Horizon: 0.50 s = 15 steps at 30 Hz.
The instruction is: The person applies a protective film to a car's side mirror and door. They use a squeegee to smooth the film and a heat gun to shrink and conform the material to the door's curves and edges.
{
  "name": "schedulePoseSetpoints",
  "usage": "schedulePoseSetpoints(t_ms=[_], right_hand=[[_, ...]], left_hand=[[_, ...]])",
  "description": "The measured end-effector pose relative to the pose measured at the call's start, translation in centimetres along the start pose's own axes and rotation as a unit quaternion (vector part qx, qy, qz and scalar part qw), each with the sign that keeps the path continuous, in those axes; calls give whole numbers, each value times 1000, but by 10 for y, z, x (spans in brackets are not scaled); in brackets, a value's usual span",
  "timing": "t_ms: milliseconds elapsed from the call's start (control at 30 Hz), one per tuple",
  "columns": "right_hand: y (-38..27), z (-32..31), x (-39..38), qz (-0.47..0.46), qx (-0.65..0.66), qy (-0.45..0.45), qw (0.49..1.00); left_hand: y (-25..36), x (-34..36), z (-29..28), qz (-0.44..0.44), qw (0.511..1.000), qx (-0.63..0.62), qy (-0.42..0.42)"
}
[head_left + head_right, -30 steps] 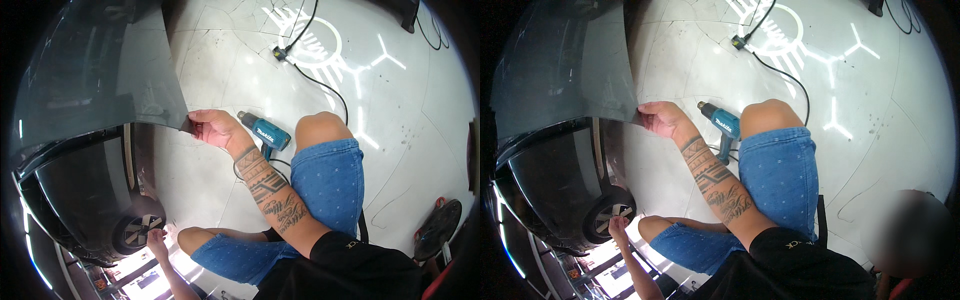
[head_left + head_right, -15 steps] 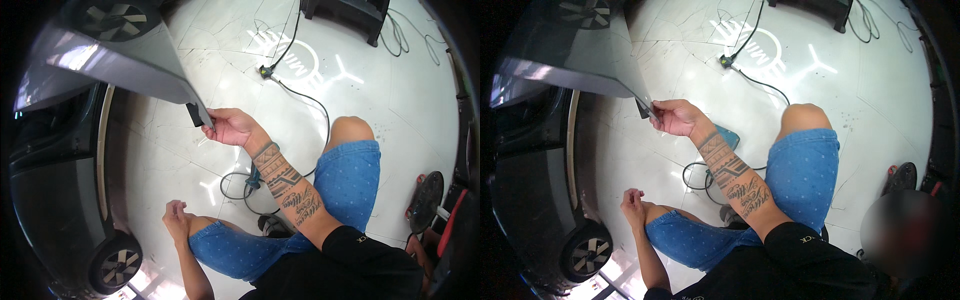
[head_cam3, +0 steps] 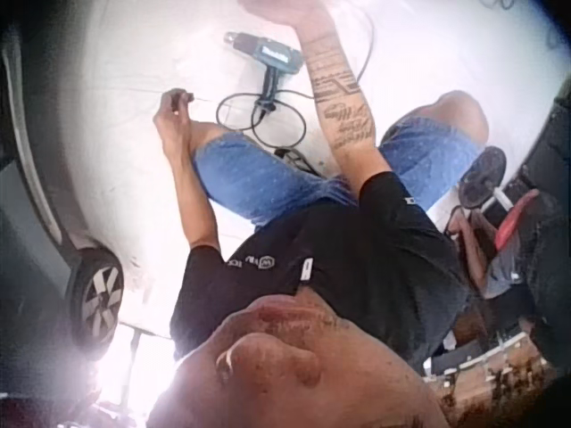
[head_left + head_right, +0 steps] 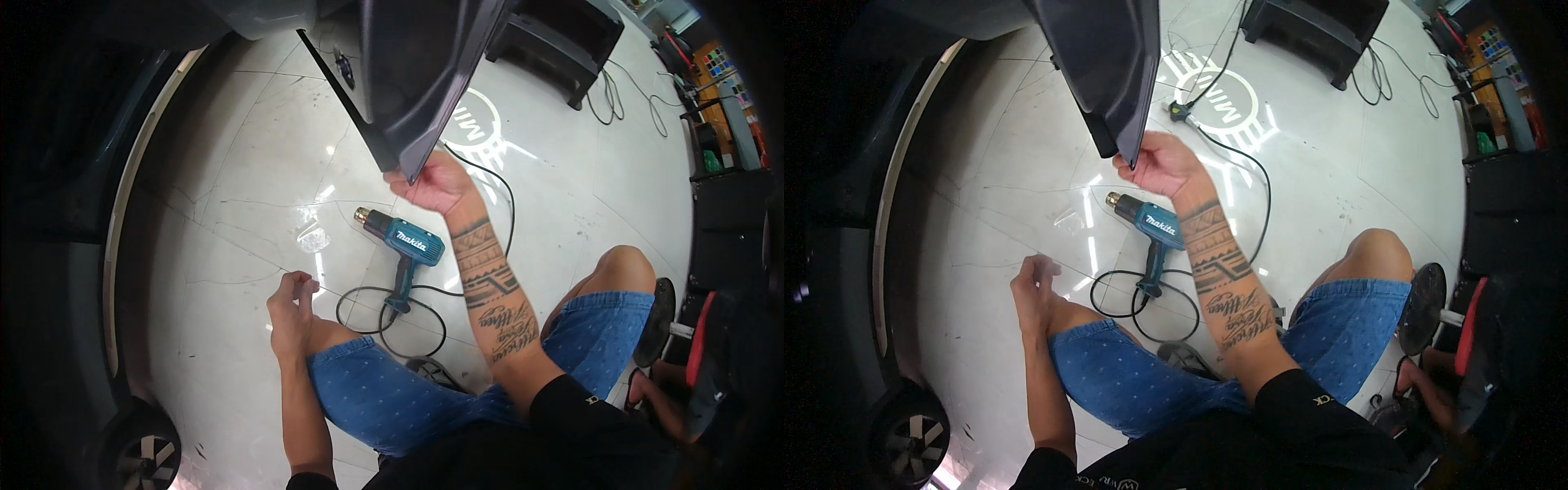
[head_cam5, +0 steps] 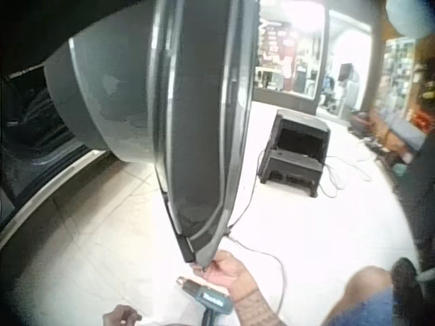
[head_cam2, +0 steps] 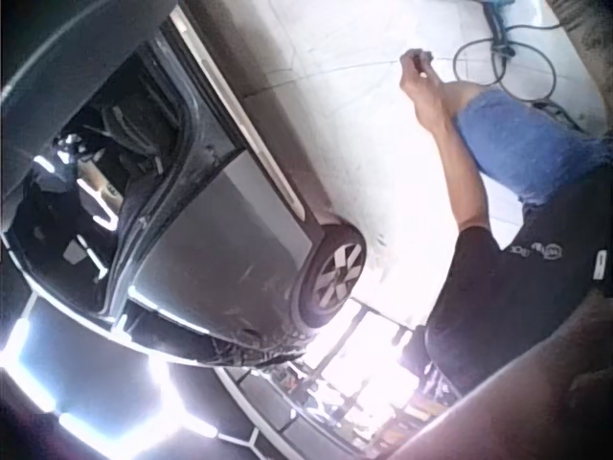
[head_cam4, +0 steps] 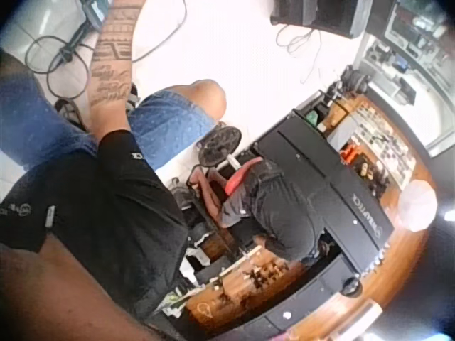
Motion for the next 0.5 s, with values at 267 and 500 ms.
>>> schedulePoseSetpoints(t_ms=[267, 500], right_hand=[[-34, 30, -19, -72, -388, 175, 902], [-26, 21, -21, -41, -498, 263, 825]], left_hand=[[-24, 23, 15, 39, 990, -134, -23], [-37, 32, 19, 42, 998, -49, 26]])
Point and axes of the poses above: each hand's wrist, its own x-axis towards the middle knuckle, its own z-axis out of the palm, y = z × x, the point moved 7 cm from there along x, towards the middle knuckle, and after that the axes turned 1 degree about z, right-handed, at the moved point
